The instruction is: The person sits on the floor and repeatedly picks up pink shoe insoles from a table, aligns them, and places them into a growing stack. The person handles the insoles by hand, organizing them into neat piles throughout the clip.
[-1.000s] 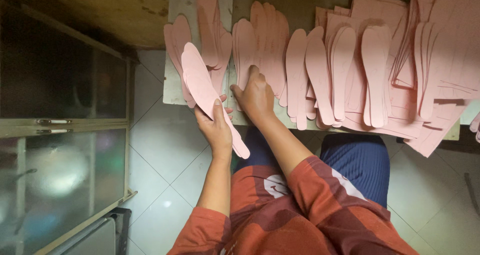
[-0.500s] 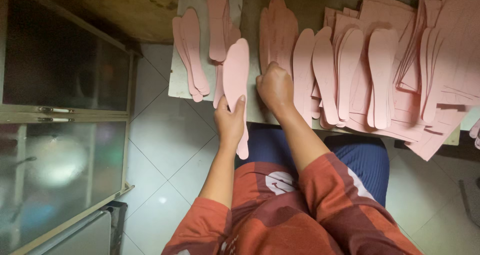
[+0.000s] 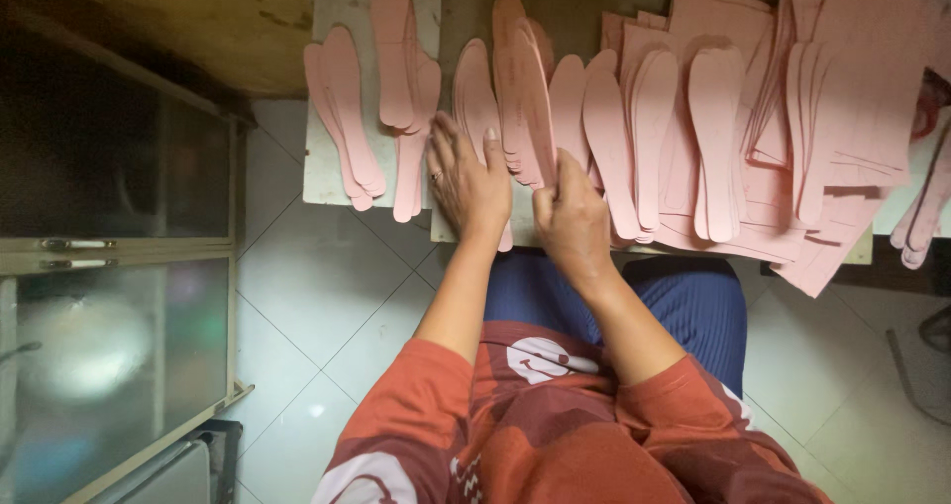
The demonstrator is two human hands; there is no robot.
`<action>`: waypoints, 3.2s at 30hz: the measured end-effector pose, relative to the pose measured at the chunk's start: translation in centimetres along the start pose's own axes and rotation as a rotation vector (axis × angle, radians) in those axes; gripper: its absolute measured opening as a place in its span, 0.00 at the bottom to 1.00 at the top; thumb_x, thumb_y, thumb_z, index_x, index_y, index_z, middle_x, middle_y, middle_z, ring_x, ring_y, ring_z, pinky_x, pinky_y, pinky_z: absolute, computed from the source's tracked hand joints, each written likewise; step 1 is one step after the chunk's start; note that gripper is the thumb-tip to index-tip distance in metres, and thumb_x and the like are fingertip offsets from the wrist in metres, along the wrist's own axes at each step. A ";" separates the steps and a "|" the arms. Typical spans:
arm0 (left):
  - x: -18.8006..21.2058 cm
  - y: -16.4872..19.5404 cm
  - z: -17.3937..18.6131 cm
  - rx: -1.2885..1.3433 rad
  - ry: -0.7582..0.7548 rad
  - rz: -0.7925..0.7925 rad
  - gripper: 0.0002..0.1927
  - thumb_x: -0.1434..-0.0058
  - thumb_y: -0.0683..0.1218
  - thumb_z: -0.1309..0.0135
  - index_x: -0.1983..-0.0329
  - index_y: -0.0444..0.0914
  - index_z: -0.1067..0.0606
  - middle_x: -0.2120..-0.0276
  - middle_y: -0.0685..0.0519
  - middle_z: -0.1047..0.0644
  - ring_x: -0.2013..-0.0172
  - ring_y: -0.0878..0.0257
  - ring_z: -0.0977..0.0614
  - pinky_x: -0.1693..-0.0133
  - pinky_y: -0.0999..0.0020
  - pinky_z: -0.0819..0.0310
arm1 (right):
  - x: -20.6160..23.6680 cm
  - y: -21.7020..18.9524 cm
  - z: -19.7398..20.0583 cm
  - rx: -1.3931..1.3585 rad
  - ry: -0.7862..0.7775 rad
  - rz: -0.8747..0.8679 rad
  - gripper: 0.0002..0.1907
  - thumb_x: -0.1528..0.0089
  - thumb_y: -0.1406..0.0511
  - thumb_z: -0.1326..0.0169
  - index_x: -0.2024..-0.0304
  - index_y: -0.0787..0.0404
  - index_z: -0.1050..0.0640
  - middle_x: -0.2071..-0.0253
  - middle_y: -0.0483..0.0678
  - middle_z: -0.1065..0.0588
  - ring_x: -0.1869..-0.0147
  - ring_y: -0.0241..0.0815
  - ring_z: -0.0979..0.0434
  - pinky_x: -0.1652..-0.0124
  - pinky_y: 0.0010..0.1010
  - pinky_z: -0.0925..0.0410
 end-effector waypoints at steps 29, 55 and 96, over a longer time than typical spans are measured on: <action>11.4 1.0 -1.4 1.267 -1.224 0.403 0.26 0.29 0.53 0.54 0.36 0.32 0.30 0.48 0.45 0.19 0.57 0.60 0.14 0.59 0.70 0.17 | -1.5 5.5 3.3 -1.204 -0.367 -0.605 0.31 0.39 0.76 0.40 0.33 0.68 0.32 0.54 0.50 0.20 0.54 0.34 0.20 0.55 0.23 0.24; 11.7 -2.0 -1.7 1.131 -0.949 0.390 0.18 0.31 0.48 0.48 0.44 0.32 0.25 0.64 0.54 0.22 0.72 0.70 0.25 0.70 0.76 0.28 | 1.6 6.4 -1.5 -1.145 -0.299 -0.703 0.12 0.32 0.67 0.42 0.46 0.63 0.22 0.63 0.44 0.23 0.65 0.30 0.29 0.67 0.22 0.35; 5.7 -8.5 4.1 0.715 0.211 0.225 0.11 0.31 0.46 0.42 0.64 0.34 0.27 0.73 0.53 0.27 0.72 0.63 0.28 0.65 0.68 0.30 | 2.6 -5.0 2.8 -0.064 0.020 0.513 0.19 0.44 0.80 0.40 0.50 0.69 0.23 0.54 0.58 0.20 0.53 0.52 0.17 0.53 0.36 0.24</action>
Point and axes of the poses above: each hand's wrist, its own x-axis away from the middle knuckle, its own z-axis out of the back of the hand, y = z × x, the point moved 6 cm from there along -x, towards the middle knuckle
